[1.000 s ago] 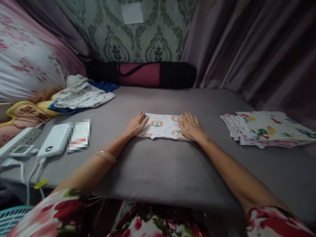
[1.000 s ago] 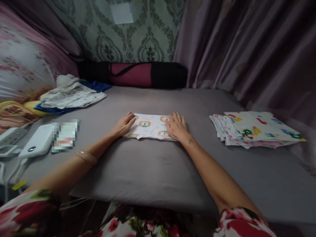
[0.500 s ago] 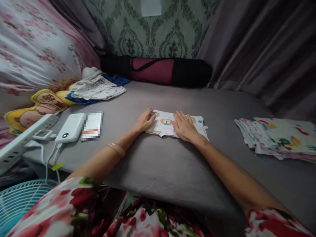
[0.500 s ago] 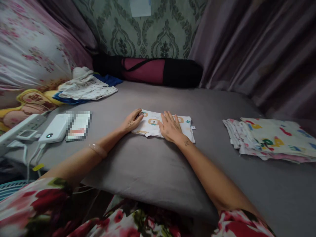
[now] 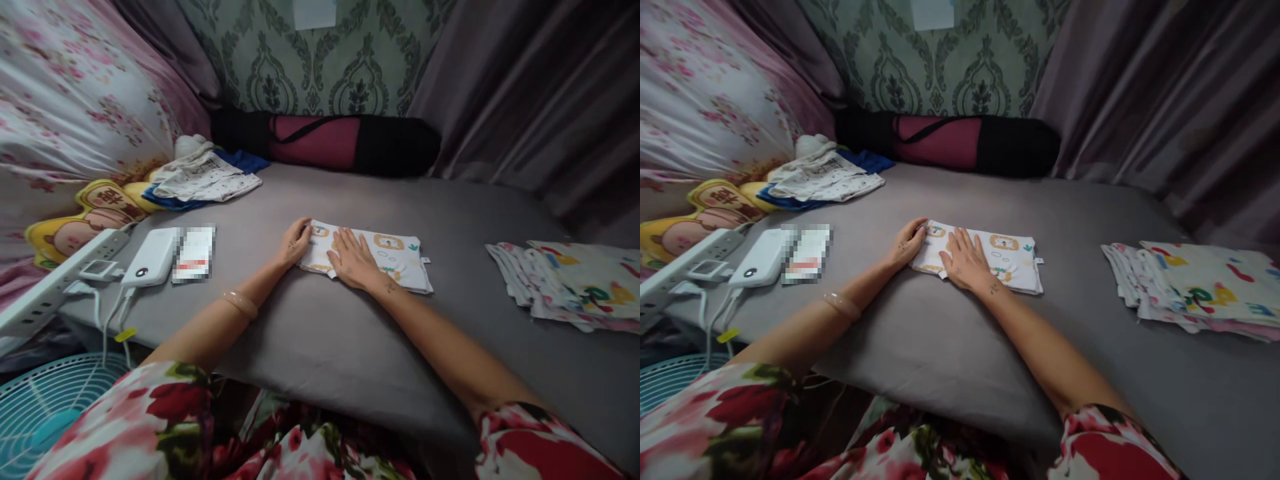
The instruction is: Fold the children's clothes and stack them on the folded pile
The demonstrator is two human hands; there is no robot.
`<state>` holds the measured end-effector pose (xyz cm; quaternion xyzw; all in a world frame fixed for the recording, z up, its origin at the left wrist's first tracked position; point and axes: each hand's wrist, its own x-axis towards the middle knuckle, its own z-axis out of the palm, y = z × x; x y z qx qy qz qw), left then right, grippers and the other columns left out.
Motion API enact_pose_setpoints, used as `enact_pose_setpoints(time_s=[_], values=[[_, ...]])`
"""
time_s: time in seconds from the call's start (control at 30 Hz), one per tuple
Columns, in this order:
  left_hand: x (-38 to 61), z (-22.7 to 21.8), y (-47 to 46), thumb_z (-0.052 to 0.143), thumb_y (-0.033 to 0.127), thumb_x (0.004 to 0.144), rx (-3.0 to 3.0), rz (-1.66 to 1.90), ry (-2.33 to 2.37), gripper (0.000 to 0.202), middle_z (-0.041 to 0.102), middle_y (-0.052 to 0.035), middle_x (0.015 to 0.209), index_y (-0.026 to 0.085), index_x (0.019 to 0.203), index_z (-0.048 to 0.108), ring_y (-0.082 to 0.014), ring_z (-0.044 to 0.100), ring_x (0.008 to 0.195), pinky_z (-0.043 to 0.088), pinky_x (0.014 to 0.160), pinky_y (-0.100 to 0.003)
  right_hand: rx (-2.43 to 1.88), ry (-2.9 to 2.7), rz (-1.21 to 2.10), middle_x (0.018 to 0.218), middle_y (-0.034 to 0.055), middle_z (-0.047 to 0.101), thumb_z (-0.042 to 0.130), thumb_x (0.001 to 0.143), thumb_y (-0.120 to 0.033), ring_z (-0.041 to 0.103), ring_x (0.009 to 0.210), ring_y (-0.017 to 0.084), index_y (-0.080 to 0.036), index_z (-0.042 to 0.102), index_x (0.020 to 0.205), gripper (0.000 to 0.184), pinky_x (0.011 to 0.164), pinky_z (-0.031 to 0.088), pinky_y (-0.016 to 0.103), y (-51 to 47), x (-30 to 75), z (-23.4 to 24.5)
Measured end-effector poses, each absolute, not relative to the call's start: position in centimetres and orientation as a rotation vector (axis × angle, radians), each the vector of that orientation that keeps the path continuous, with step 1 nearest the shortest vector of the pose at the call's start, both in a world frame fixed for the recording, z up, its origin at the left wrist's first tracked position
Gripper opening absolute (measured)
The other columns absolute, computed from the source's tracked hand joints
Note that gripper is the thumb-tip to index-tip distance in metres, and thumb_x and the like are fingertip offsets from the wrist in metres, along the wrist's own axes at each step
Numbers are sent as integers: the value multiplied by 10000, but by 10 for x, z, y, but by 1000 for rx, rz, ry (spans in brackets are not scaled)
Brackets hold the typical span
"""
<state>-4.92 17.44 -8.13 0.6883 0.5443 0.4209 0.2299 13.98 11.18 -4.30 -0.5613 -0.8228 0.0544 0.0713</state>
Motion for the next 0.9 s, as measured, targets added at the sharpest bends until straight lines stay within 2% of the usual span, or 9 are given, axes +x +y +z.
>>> enact_pose_setpoints(time_s=[0.13,0.3,0.43,0.63,0.73,0.83,0.9], values=[[-47,-77,173,391,231,885,1874,1125,1542,381,633,-103,1231,141,1198,588,-214,573,1138,425,1034,-383,-1678,-2506,167,1567,135,215,173,978,-455,132,1454,231,-56,262,1496,660,1175,82,443,111,135,-49],[-48,-72,171,348,187,858,1832,1104,1553,426,628,-86,1248,141,1211,582,-193,558,1170,411,1059,-363,-1730,-2505,200,1559,167,221,223,971,-399,165,1445,276,-30,284,1481,633,1163,99,483,118,123,-40],[-50,-69,170,343,203,859,1828,1094,1523,444,610,-106,1275,112,1232,566,-202,545,1193,405,1066,-363,-1607,-2480,156,1567,149,206,238,970,-377,146,1448,267,-40,283,1483,614,1166,59,479,122,98,-38],[-49,-70,170,344,223,863,1823,1101,1515,437,615,-117,1259,100,1217,570,-204,552,1178,410,1056,-356,-1563,-2443,218,1566,137,220,261,966,-408,156,1442,275,-43,271,1489,638,1163,67,484,120,82,-51],[-50,-70,170,335,228,869,1861,1093,1518,432,618,-130,1246,90,1202,572,-203,553,1176,404,1059,-358,-1525,-2458,330,1572,130,208,265,966,-388,130,1451,252,-53,261,1493,624,1170,57,464,122,88,-46],[-52,-68,170,329,251,885,1906,1037,1549,421,617,-115,1254,126,1212,563,-210,550,1180,400,1060,-391,-1514,-2433,497,1588,108,157,222,976,-391,94,1461,224,-89,224,1510,613,1174,93,434,120,108,-35],[-50,-65,169,320,287,906,1931,968,1599,428,605,-131,1271,128,1232,547,-230,544,1192,404,1053,-412,-1580,-2375,471,1589,112,144,192,981,-406,81,1462,229,-90,216,1512,619,1174,88,447,116,131,-28]])
